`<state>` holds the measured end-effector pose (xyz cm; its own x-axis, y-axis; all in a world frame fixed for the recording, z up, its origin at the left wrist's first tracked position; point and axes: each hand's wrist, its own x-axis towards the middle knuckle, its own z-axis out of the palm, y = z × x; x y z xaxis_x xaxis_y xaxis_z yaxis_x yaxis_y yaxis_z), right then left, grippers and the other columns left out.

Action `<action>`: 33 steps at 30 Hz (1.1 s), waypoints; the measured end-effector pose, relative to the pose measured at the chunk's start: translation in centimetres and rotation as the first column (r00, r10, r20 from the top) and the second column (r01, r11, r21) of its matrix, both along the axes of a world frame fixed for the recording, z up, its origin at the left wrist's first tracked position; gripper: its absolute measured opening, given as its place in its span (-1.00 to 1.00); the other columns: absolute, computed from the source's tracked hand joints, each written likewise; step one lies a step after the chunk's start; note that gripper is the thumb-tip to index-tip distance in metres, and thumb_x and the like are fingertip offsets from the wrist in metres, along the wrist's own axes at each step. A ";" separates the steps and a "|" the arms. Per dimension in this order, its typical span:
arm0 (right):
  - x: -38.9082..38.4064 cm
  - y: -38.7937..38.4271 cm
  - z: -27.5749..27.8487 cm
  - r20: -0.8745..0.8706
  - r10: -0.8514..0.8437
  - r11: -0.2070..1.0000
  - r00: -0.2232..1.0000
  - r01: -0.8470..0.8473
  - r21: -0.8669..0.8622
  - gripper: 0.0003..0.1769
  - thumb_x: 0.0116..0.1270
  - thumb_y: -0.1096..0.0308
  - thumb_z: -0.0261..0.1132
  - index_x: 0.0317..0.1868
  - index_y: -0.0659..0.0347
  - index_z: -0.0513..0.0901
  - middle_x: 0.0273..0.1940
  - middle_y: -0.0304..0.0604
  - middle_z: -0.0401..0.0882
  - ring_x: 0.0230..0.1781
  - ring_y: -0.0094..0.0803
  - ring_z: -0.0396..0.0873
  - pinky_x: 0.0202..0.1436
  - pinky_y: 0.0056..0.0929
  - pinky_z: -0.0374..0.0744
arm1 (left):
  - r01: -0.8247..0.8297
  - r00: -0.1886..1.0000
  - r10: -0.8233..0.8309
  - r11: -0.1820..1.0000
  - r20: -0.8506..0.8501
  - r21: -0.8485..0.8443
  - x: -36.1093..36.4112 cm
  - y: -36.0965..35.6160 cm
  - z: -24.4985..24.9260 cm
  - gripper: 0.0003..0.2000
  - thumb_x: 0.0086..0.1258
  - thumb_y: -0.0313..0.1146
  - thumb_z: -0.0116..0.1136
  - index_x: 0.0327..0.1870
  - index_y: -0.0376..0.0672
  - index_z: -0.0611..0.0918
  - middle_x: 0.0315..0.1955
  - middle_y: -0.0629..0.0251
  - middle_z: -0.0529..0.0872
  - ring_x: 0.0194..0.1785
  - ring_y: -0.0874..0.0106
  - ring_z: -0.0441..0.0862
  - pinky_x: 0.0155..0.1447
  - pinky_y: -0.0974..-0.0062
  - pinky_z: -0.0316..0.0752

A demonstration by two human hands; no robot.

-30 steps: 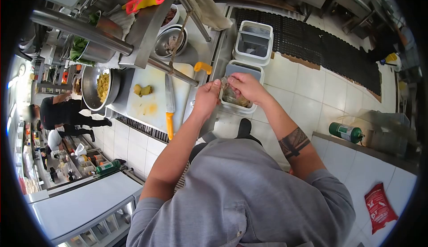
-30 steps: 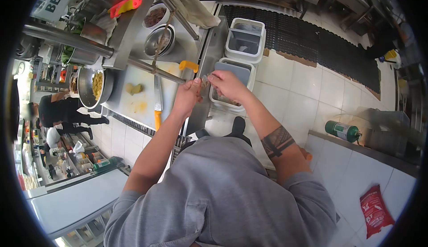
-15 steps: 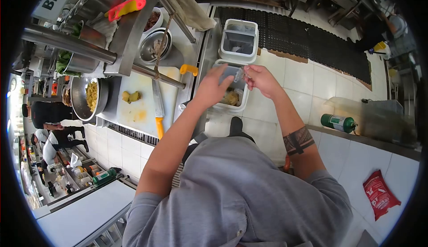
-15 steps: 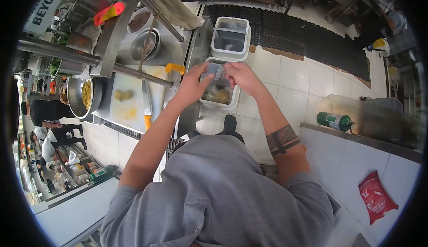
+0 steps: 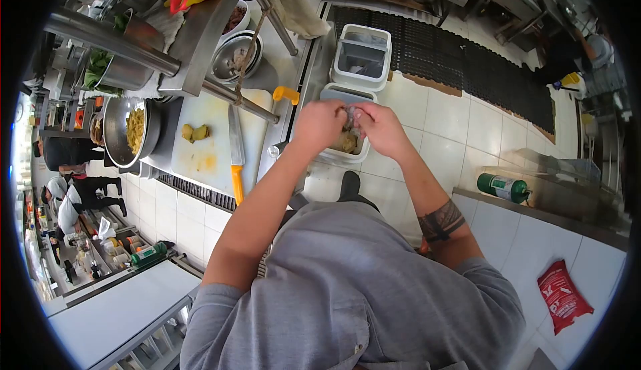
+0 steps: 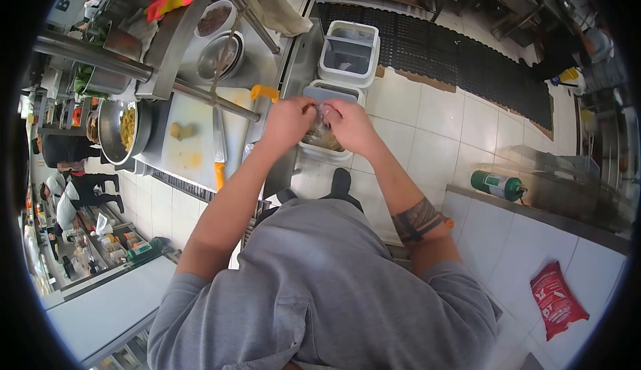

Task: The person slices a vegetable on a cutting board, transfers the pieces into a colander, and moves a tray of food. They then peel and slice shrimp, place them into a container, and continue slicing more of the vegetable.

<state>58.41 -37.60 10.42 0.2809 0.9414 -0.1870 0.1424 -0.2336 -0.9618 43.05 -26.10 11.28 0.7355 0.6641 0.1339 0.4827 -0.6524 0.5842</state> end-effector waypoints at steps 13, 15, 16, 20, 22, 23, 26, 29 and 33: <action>1.5 -0.4 -1.7 -0.519 -0.190 0.974 0.833 0.224 0.003 -0.77 0.72 0.26 0.24 0.09 0.29 0.64 -0.20 -0.19 0.68 -0.33 -0.50 0.59 -0.23 -0.40 0.62 | 0.110 0.960 0.129 0.645 0.250 -0.756 1.5 0.9 0.0 -0.73 0.60 -0.23 0.30 0.14 -0.20 0.79 -0.28 0.04 0.83 -0.22 0.22 0.77 0.02 0.28 0.66; 0.8 -0.2 -1.5 -0.415 -0.171 0.984 0.893 0.176 -0.027 -0.77 0.69 0.26 0.28 0.01 0.30 0.65 -0.28 -0.22 0.66 -0.40 -0.52 0.56 -0.31 -0.42 0.56 | 0.059 0.991 0.027 0.781 0.128 -0.622 1.0 0.9 1.0 -0.75 0.61 -0.24 0.28 0.10 -0.20 0.79 -0.23 0.03 0.83 -0.20 0.20 0.76 0.01 0.27 0.65; 0.5 -0.1 -1.1 -0.308 -0.142 0.990 0.941 0.129 -0.062 -0.76 0.66 0.25 0.31 -0.06 0.30 0.67 -0.37 -0.26 0.64 -0.47 -0.54 0.53 -0.39 -0.43 0.50 | 0.034 0.999 -0.047 0.888 -0.017 -0.458 0.7 0.9 1.2 -0.76 0.61 -0.24 0.27 0.06 -0.20 0.79 -0.18 0.02 0.83 -0.19 0.18 0.76 0.00 0.27 0.64; -1.0 0.3 1.4 0.080 -0.044 0.988 0.996 0.055 -0.142 -0.70 0.60 0.26 0.34 -0.30 0.28 0.65 -0.58 -0.31 0.53 -0.61 -0.55 0.45 -0.50 -0.41 0.41 | 0.184 0.981 -0.146 0.896 0.124 -0.405 -1.0 1.5 -1.2 -0.78 0.60 -0.24 0.26 -0.02 -0.19 0.79 -0.17 0.04 0.82 -0.17 0.14 0.75 0.00 0.25 0.63; -1.5 1.2 0.5 0.179 0.005 0.994 0.984 0.015 -0.107 -0.64 0.57 0.19 0.37 -0.36 0.26 0.61 -0.61 -0.22 0.56 -0.62 -0.46 0.52 -0.50 -0.34 0.45 | 0.204 0.975 -0.151 0.900 0.164 -0.385 -1.9 1.9 -1.9 -0.76 0.61 -0.20 0.23 -0.08 -0.20 0.77 -0.19 0.04 0.82 -0.10 0.11 0.78 0.07 0.20 0.63; -1.6 1.5 -0.3 0.231 0.043 0.998 0.972 -0.029 -0.062 -0.59 0.55 0.12 0.39 -0.38 0.25 0.60 -0.61 -0.16 0.60 -0.62 -0.39 0.58 -0.49 -0.29 0.50 | 0.154 0.988 -0.146 0.897 0.050 -0.414 -2.4 1.8 -1.2 -0.71 0.64 -0.14 0.18 -0.05 -0.20 0.76 -0.15 0.00 0.81 -0.04 0.04 0.78 0.11 0.12 0.63; -2.7 2.7 -0.7 0.330 0.115 0.991 0.937 -0.086 -0.101 -0.65 0.52 0.16 0.39 -0.31 0.29 0.64 -0.56 0.00 0.65 -0.53 -0.12 0.68 -0.37 -0.13 0.57 | 0.166 0.986 -0.166 0.927 0.031 -0.337 -4.1 2.4 -2.6 -0.69 0.67 -0.12 0.11 0.01 -0.23 0.65 -0.13 -0.17 0.77 0.04 -0.22 0.71 0.12 -0.09 0.57; -3.3 3.9 -1.2 0.447 0.226 0.974 0.866 -0.201 -0.103 -0.67 0.52 0.19 0.40 -0.27 0.33 0.64 -0.45 0.11 0.69 -0.43 0.03 0.71 -0.29 -0.06 0.59 | 0.088 0.996 -0.094 0.956 -0.009 -0.280 -6.3 1.7 -0.6 -0.70 0.67 -0.14 0.10 -0.05 -0.25 0.64 -0.17 -0.16 0.75 0.03 -0.23 0.69 0.11 -0.11 0.55; -5.2 4.7 1.2 0.535 0.135 0.990 0.834 -0.130 -0.048 -0.70 0.52 0.20 0.41 -0.18 0.33 0.68 -0.29 0.19 0.74 -0.29 0.08 0.75 -0.20 -0.09 0.63 | -0.109 0.987 0.138 0.950 0.081 -0.291 -9.9 0.4 2.4 -0.68 0.67 -0.14 0.13 -0.15 -0.27 0.61 -0.21 -0.13 0.74 -0.06 -0.24 0.66 0.03 -0.08 0.55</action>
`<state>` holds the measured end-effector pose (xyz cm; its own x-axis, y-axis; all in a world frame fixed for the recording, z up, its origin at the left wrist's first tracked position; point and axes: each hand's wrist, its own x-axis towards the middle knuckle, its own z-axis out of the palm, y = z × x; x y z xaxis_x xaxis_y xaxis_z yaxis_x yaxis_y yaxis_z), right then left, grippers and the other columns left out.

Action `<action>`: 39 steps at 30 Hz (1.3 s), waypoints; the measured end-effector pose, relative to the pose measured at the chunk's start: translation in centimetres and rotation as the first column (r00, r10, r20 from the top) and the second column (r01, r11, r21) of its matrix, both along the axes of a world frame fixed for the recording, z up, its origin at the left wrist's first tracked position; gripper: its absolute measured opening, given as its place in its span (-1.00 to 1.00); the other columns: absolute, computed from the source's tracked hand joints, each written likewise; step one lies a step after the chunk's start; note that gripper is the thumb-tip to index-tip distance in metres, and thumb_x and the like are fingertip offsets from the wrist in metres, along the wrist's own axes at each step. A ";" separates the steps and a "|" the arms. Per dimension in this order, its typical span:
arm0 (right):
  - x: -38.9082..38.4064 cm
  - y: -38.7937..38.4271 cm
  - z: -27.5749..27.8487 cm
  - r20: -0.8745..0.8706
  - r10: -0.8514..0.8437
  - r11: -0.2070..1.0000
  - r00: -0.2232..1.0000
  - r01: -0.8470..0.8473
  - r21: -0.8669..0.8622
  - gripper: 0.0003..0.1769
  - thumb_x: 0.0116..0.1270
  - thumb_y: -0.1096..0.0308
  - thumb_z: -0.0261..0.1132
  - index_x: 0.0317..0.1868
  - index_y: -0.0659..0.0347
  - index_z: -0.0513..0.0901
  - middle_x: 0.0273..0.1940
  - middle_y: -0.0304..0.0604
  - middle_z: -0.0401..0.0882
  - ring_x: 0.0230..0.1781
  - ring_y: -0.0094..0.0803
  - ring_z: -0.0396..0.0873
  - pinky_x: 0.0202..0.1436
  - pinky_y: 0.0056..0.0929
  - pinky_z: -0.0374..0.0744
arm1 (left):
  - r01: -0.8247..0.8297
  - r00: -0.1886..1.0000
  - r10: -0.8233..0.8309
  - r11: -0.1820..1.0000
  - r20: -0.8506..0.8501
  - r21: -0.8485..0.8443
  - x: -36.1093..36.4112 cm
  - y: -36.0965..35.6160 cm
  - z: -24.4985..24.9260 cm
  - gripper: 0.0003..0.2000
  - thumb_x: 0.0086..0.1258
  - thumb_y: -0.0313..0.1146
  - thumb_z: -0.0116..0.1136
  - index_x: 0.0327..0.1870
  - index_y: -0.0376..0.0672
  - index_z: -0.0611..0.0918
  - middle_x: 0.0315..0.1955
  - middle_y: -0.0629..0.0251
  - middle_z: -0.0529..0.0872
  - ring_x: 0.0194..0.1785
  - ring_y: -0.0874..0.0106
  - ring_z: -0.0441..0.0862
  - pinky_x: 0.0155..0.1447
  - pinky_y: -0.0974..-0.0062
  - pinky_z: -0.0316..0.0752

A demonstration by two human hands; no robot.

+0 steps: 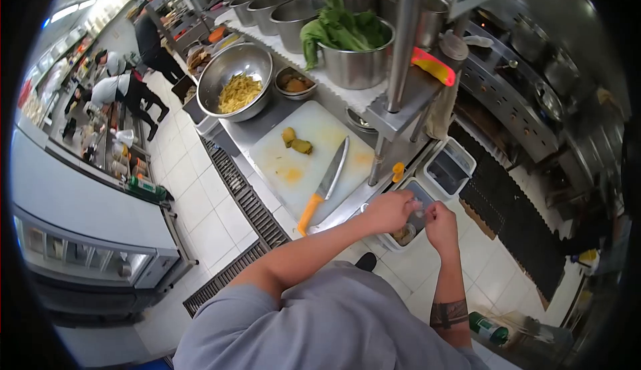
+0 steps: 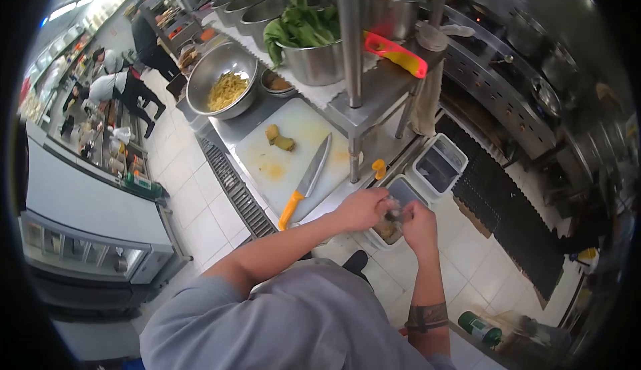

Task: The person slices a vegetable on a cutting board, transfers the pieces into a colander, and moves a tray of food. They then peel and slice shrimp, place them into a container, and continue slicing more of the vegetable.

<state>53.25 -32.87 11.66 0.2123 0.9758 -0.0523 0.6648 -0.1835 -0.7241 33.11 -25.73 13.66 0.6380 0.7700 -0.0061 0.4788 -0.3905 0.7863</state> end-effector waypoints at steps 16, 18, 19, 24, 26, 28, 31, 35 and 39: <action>1.7 0.6 -19.1 0.206 -0.234 0.972 0.950 0.222 0.081 -0.56 0.39 0.48 0.45 0.28 0.23 0.77 0.11 0.08 0.78 0.06 -0.10 0.74 0.20 -0.18 0.67 | 0.003 0.501 0.799 0.383 0.333 -0.924 -22.4 -5.9 -2.3 -0.76 0.71 -0.25 0.24 0.12 -0.24 0.69 -0.13 0.26 0.78 -0.04 0.44 0.76 0.16 0.41 0.68; 1.7 0.3 -18.6 0.107 -0.271 0.962 0.957 0.273 -0.006 -0.55 0.38 0.48 0.44 0.28 0.23 0.76 0.15 0.12 0.75 0.15 -0.06 0.70 0.28 -0.13 0.63 | 0.005 0.481 0.817 0.358 0.316 -0.934 -24.0 -5.0 -3.2 -0.78 0.70 -0.26 0.25 0.11 -0.23 0.69 -0.11 0.25 0.79 -0.02 0.43 0.76 0.17 0.42 0.67; 1.8 0.3 -18.6 0.005 -0.318 0.944 0.948 0.318 -0.089 -0.54 0.37 0.49 0.43 0.29 0.24 0.76 0.20 0.15 0.73 0.24 -0.02 0.67 0.36 -0.08 0.60 | -0.036 0.484 0.822 0.362 0.301 -0.931 -24.6 -4.0 -4.0 -0.80 0.69 -0.28 0.26 0.09 -0.22 0.69 -0.09 0.24 0.80 -0.01 0.43 0.77 0.17 0.42 0.66; 0.4 -0.2 -19.9 0.165 -0.344 0.904 0.924 0.278 0.325 -0.48 0.36 0.47 0.51 0.34 0.28 0.72 0.13 0.00 0.77 0.02 -0.27 0.72 0.14 -0.28 0.66 | 0.015 0.609 0.697 0.468 0.379 -0.884 -27.6 1.9 -6.1 -0.89 0.66 -0.37 0.27 0.03 -0.18 0.68 -0.08 0.26 0.79 0.00 0.44 0.77 0.18 0.42 0.66; -0.9 -0.6 -16.9 0.269 -0.561 0.824 0.783 0.558 0.093 -0.45 0.33 0.49 0.52 0.34 0.30 0.71 -0.07 -0.08 0.75 -0.14 -0.33 0.66 0.02 -0.30 0.65 | 0.092 0.710 0.547 0.554 0.445 -0.827 -28.6 4.3 -6.8 -0.81 0.67 -0.45 0.23 0.20 -0.19 0.67 -0.18 0.36 0.75 -0.02 0.44 0.75 0.23 0.40 0.64; -1.3 -0.1 -15.0 0.259 -0.575 0.806 0.776 0.591 0.018 -0.46 0.31 0.50 0.52 0.32 0.30 0.72 -0.15 -0.13 0.70 -0.20 -0.38 0.60 -0.03 -0.31 0.63 | 0.202 0.731 0.449 0.577 0.514 -0.791 -30.6 6.8 -6.6 -0.74 0.67 -0.47 0.21 0.30 -0.19 0.63 -0.14 0.38 0.73 0.03 0.45 0.72 0.30 0.41 0.59; -0.9 -0.2 -15.0 0.221 -0.574 0.812 0.789 0.583 0.027 -0.50 0.29 0.50 0.51 0.27 0.30 0.74 -0.27 -0.23 0.64 -0.32 -0.45 0.52 -0.13 -0.35 0.60 | 0.353 0.763 0.269 0.589 0.588 -0.727 -33.8 9.1 -8.1 -0.62 0.68 -0.51 0.17 0.45 -0.17 0.55 -0.10 0.43 0.65 0.11 0.50 0.65 0.38 0.46 0.50; -6.1 0.3 -10.9 0.100 -0.590 0.807 0.801 0.584 0.084 -0.74 0.46 0.47 0.38 0.11 0.26 0.75 -0.28 -0.30 0.66 -0.32 -0.52 0.60 -0.25 -0.42 0.61 | 0.432 0.814 0.101 0.553 0.572 -0.713 -38.7 10.2 -9.1 -0.58 0.70 -0.52 0.12 0.52 -0.11 0.52 0.00 0.47 0.55 0.19 0.57 0.54 0.42 0.53 0.40; -18.6 -0.1 -8.0 -0.167 -0.528 0.834 0.833 0.545 0.080 -0.91 0.53 0.50 0.34 -0.04 0.22 0.74 -0.19 -0.27 0.75 -0.31 -0.53 0.63 -0.24 -0.46 0.66 | 0.514 0.730 0.256 0.404 0.633 -0.757 -43.0 8.7 -11.9 -0.60 0.76 -0.43 0.08 0.54 -0.11 0.49 0.13 0.45 0.60 0.29 0.53 0.55 0.54 0.43 0.32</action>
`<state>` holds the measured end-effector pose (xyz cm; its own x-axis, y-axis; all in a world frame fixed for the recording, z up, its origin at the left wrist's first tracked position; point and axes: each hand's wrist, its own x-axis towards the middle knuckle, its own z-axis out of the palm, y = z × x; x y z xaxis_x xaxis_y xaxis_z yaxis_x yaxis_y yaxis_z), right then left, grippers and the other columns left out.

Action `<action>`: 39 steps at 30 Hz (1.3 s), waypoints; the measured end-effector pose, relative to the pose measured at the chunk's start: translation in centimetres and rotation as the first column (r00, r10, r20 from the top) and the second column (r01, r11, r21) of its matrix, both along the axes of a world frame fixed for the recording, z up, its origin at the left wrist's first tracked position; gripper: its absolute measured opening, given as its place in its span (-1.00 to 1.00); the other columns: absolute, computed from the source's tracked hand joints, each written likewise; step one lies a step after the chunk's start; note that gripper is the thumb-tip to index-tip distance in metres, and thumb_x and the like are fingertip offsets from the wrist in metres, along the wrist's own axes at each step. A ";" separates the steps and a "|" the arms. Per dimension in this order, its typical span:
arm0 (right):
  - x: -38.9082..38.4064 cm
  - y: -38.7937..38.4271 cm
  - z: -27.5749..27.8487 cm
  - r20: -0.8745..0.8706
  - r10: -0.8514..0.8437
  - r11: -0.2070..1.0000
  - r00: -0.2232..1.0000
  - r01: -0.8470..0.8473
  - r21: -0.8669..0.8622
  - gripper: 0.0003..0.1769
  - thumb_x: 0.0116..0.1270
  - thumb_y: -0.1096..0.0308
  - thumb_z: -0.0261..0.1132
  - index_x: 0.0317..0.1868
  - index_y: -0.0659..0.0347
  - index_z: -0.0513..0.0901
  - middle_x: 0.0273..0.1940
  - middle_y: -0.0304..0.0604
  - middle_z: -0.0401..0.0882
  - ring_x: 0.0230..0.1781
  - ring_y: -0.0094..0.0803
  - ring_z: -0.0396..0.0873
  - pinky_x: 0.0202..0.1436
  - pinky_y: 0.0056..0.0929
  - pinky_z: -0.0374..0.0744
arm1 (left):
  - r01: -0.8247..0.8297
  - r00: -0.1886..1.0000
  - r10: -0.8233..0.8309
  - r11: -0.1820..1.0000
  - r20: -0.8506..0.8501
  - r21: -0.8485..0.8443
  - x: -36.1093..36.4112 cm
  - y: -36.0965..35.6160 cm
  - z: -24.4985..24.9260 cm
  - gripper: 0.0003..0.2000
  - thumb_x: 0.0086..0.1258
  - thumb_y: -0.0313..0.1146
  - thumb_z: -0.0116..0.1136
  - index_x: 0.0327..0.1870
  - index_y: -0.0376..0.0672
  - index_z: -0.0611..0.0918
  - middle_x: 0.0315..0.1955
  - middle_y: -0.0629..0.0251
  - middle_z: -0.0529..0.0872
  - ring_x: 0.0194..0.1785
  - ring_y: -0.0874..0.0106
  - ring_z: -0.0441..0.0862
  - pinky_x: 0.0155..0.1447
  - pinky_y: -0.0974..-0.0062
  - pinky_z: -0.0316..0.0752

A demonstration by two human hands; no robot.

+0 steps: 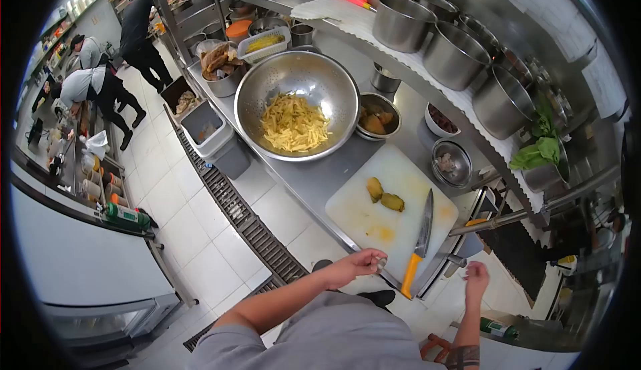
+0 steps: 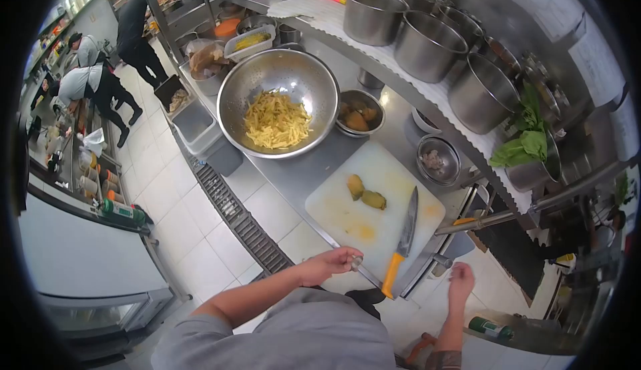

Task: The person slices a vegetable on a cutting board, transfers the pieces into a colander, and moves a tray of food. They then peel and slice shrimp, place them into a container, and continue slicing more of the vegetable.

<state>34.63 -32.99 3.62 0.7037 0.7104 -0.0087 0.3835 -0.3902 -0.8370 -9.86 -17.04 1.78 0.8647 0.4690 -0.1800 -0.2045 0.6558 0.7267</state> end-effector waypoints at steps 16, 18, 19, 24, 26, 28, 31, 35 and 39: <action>-18.0 8.5 0.7 0.221 0.323 0.838 0.920 -0.170 -0.519 -0.04 0.16 0.16 0.64 0.49 0.39 0.42 -0.19 0.11 0.75 -0.10 0.06 0.78 0.08 -0.07 0.71 | -0.143 0.973 0.175 0.968 -0.147 0.206 -8.8 0.1 -2.8 -0.66 0.77 -0.43 0.03 0.47 -0.25 0.52 0.06 0.26 0.77 0.19 0.47 0.69 0.36 0.42 0.54; -16.9 8.9 0.1 0.228 0.328 0.821 0.917 -0.157 -0.550 -0.07 0.16 0.23 0.60 0.49 0.38 0.42 -0.24 0.10 0.75 -0.12 0.00 0.81 0.02 -0.11 0.73 | -0.144 0.975 0.168 0.976 -0.144 0.163 -8.1 0.5 -2.7 -0.66 0.76 -0.44 0.05 0.46 -0.25 0.53 0.05 0.27 0.77 0.16 0.47 0.70 0.33 0.43 0.56; -16.4 8.6 -0.4 0.227 0.330 0.799 0.916 -0.143 -0.584 -0.09 0.16 0.30 0.57 0.50 0.37 0.42 -0.29 0.09 0.74 -0.13 -0.06 0.83 -0.04 -0.15 0.75 | -0.168 0.972 0.203 0.952 -0.117 0.258 -7.2 0.4 -2.9 -0.67 0.75 -0.45 0.06 0.43 -0.24 0.56 0.04 0.28 0.77 0.14 0.48 0.72 0.27 0.42 0.59; -14.8 6.1 -2.4 0.243 0.377 0.804 0.894 -0.186 -0.565 -0.20 0.21 0.39 0.46 0.48 0.35 0.44 -0.24 0.12 0.75 -0.25 -0.09 0.84 -0.20 -0.15 0.76 | -0.168 0.950 0.269 0.868 -0.157 0.468 -1.4 0.5 -1.4 -0.68 0.70 -0.44 0.15 0.39 -0.24 0.60 0.00 0.22 0.78 0.05 0.43 0.75 0.19 0.38 0.64; -13.5 4.8 -4.5 0.418 0.472 0.810 0.776 -0.194 -0.554 -0.29 0.24 0.41 0.43 0.42 0.34 0.48 -0.26 0.09 0.73 -0.35 -0.11 0.81 -0.32 -0.14 0.76 | -0.064 0.902 0.340 0.713 -0.265 0.698 0.9 0.8 1.5 -0.64 0.62 -0.44 0.22 0.38 -0.24 0.60 -0.01 0.10 0.80 0.04 0.26 0.78 0.19 0.26 0.65; -11.7 4.5 -6.0 0.100 0.316 0.889 0.943 -0.258 -0.378 -0.50 0.33 0.48 0.30 0.28 0.29 0.49 -0.32 -0.01 0.67 -0.49 -0.21 0.71 -0.52 -0.14 0.69 | -0.012 0.873 0.399 0.590 -0.279 0.807 4.0 1.1 1.9 -0.65 0.61 -0.43 0.21 0.36 -0.23 0.61 0.01 0.03 0.77 0.07 0.16 0.76 0.20 0.19 0.64; -13.9 4.3 -1.1 -0.367 0.008 0.923 0.930 -0.148 -0.356 -0.72 0.49 0.47 0.20 0.16 0.25 0.45 -0.33 -0.07 0.61 -0.59 -0.30 0.59 -0.66 -0.19 0.60 | 0.018 0.852 0.497 0.292 -0.168 0.956 8.0 1.3 -0.1 -0.68 0.46 -0.50 0.22 0.21 -0.24 0.64 -0.01 0.03 0.72 0.11 0.03 0.70 0.21 0.09 0.59; -14.7 3.2 1.6 -0.184 0.106 0.836 0.977 -0.187 -0.516 -0.55 0.62 0.43 0.10 0.46 0.14 0.41 -0.27 -0.04 0.61 -0.62 -0.36 0.55 -0.65 -0.25 0.61 | 0.252 0.817 0.525 0.048 -0.239 0.967 11.0 1.3 -4.1 -0.63 0.26 -0.56 0.23 0.13 -0.24 0.66 0.00 0.10 0.70 0.19 0.08 0.63 0.32 0.16 0.51; -13.2 1.1 0.0 -0.411 0.045 0.873 0.911 -0.236 -0.428 -0.12 0.68 0.46 0.03 0.83 -0.36 -0.08 -0.20 0.00 0.63 -0.64 -0.38 0.52 -0.65 -0.25 0.61 | 0.324 0.787 0.529 0.082 -0.317 0.943 11.6 1.0 -3.7 -0.62 0.24 -0.55 0.21 0.13 -0.24 0.67 0.02 0.11 0.70 0.21 0.08 0.61 0.35 0.15 0.49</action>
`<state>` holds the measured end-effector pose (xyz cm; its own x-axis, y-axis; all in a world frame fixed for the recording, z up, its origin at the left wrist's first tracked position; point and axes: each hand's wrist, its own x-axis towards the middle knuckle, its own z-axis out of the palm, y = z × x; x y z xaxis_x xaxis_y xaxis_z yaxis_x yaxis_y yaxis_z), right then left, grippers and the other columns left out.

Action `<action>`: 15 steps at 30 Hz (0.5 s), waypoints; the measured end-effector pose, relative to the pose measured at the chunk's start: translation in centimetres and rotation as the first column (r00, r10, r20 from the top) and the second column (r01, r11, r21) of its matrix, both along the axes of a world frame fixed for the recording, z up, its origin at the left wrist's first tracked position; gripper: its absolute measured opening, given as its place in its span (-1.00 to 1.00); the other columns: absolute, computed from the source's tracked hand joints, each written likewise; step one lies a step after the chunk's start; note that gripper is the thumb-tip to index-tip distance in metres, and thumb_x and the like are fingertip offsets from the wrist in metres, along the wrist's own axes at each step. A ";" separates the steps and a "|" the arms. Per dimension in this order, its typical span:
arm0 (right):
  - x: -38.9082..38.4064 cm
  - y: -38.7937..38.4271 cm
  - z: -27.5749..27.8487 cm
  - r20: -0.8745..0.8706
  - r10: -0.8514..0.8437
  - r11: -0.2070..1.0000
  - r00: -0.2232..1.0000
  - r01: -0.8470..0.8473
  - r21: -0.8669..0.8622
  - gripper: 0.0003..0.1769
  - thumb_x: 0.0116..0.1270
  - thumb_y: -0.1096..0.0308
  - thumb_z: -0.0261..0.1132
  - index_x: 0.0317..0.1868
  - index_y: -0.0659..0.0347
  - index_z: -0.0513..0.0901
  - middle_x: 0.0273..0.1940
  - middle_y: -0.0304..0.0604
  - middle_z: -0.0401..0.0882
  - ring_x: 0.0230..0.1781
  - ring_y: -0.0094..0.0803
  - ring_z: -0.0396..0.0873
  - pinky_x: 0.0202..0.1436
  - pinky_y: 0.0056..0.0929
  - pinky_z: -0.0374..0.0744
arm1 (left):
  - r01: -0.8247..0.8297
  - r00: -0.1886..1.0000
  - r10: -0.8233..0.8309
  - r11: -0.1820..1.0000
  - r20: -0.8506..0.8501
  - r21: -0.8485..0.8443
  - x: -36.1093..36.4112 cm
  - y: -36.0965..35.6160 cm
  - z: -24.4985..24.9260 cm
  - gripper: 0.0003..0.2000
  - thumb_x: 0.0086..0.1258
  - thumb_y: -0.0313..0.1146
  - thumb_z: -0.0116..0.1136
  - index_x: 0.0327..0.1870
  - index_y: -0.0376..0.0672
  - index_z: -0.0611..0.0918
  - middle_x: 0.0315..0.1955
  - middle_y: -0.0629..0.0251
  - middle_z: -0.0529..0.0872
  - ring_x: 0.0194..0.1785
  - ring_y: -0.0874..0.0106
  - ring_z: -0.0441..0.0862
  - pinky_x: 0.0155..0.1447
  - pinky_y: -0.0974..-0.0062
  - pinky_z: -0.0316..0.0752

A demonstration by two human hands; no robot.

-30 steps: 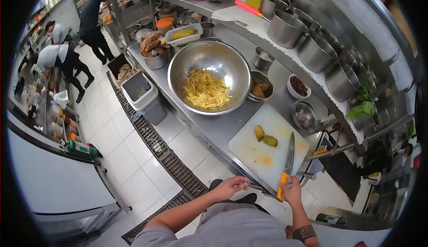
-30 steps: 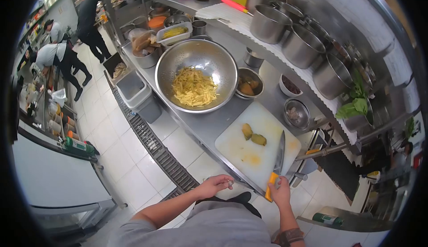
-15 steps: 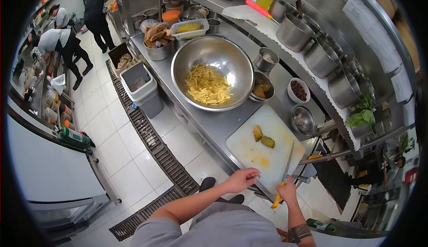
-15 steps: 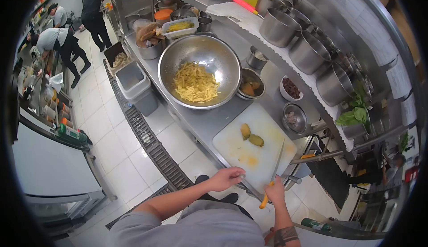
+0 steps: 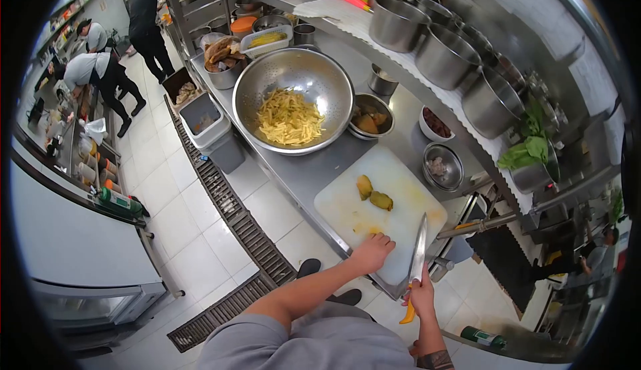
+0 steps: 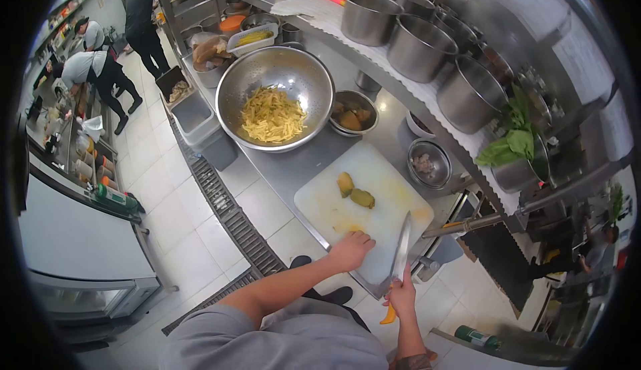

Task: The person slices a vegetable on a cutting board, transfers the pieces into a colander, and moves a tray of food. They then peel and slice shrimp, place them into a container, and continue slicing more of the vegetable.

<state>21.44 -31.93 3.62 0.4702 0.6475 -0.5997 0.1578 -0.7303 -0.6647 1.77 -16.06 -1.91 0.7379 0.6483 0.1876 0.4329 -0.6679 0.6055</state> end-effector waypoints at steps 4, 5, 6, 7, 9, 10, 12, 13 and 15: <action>1.1 -0.7 -0.2 -0.001 0.013 0.998 1.000 -0.013 0.069 -0.14 0.64 0.51 0.06 0.81 -0.36 0.06 -0.24 -0.03 0.66 -0.64 -0.46 0.50 -0.67 -0.34 0.58 | 0.026 0.998 -0.028 0.999 0.047 0.039 1.3 0.4 0.6 -0.62 0.25 -0.55 0.20 0.14 -0.24 0.67 0.04 0.10 0.71 0.21 0.08 0.62 0.35 0.15 0.49; 0.7 -0.9 0.4 0.024 0.030 0.997 0.999 -0.032 0.075 -0.14 0.63 0.52 0.08 0.81 -0.37 0.11 -0.28 -0.05 0.66 -0.65 -0.49 0.47 -0.68 -0.37 0.56 | 0.029 0.996 -0.035 0.997 0.081 0.071 1.7 0.5 0.7 -0.63 0.26 -0.55 0.20 0.13 -0.23 0.67 0.04 0.10 0.72 0.21 0.09 0.62 0.34 0.15 0.49; 0.2 -1.4 1.0 0.011 0.012 0.997 1.000 -0.013 0.072 -0.14 0.63 0.52 0.08 0.81 -0.37 0.11 -0.28 -0.05 0.66 -0.65 -0.49 0.47 -0.68 -0.37 0.56 | 0.034 0.992 -0.045 0.995 0.115 0.097 1.8 0.3 0.6 -0.64 0.27 -0.56 0.20 0.13 -0.22 0.68 0.04 0.10 0.72 0.20 0.09 0.63 0.34 0.15 0.50; -0.3 -1.8 1.8 0.039 -0.004 0.999 0.999 0.002 0.042 -0.14 0.62 0.52 0.11 0.79 -0.37 0.15 -0.33 -0.09 0.66 -0.66 -0.52 0.45 -0.68 -0.40 0.54 | 0.053 0.992 -0.062 0.994 0.106 0.092 1.7 0.0 0.3 -0.64 0.27 -0.56 0.20 0.13 -0.22 0.68 0.04 0.10 0.72 0.20 0.09 0.63 0.34 0.15 0.50; -1.2 -2.4 2.2 0.055 -0.057 0.996 0.997 0.053 0.067 -0.14 0.61 0.50 0.17 0.78 -0.39 0.18 -0.43 -0.18 0.62 -0.70 -0.55 0.40 -0.70 -0.43 0.50 | 0.129 0.992 -0.128 0.991 -0.020 0.038 1.8 1.0 0.1 -0.66 0.28 -0.56 0.20 0.10 -0.20 0.70 0.02 0.11 0.73 0.19 0.10 0.65 0.32 0.16 0.52; -1.9 -2.9 2.3 0.057 -0.074 0.995 0.996 0.070 0.077 -0.14 0.61 0.50 0.17 0.78 -0.39 0.18 -0.43 -0.18 0.62 -0.70 -0.55 0.40 -0.70 -0.43 0.50 | 0.145 0.989 -0.145 0.988 -0.019 0.048 1.7 1.4 0.1 -0.66 0.28 -0.56 0.20 0.10 -0.20 0.70 0.02 0.11 0.73 0.19 0.10 0.65 0.32 0.16 0.52; -3.9 -3.9 2.8 0.112 -0.102 0.994 0.988 0.099 0.034 -0.15 0.62 0.48 0.18 0.78 -0.39 0.18 -0.44 -0.18 0.61 -0.71 -0.55 0.39 -0.71 -0.43 0.49 | 0.195 0.977 -0.197 0.980 0.080 0.037 1.1 1.9 -0.2 -0.69 0.25 -0.56 0.19 0.03 -0.21 0.73 -0.03 0.14 0.73 0.17 0.12 0.64 0.30 0.17 0.53; -4.8 -4.2 2.1 0.112 -0.120 0.993 0.986 0.117 0.035 -0.15 0.62 0.48 0.18 0.78 -0.39 0.18 -0.44 -0.18 0.61 -0.71 -0.55 0.39 -0.71 -0.43 0.49 | 0.212 0.973 -0.215 0.976 0.080 0.038 0.9 2.5 -0.4 -0.69 0.25 -0.56 0.19 0.03 -0.21 0.73 -0.03 0.14 0.73 0.17 0.12 0.64 0.30 0.17 0.53; -6.4 -5.5 0.9 0.050 -0.204 0.979 0.978 0.204 0.010 -0.18 0.65 0.42 0.22 0.77 -0.45 0.20 -0.44 -0.15 0.63 -0.70 -0.51 0.44 -0.70 -0.36 0.54 | 0.285 0.956 -0.289 0.956 0.052 0.073 0.5 3.1 -0.6 -0.64 0.26 -0.55 0.23 0.10 -0.20 0.74 0.00 0.14 0.74 0.20 0.12 0.65 0.32 0.18 0.54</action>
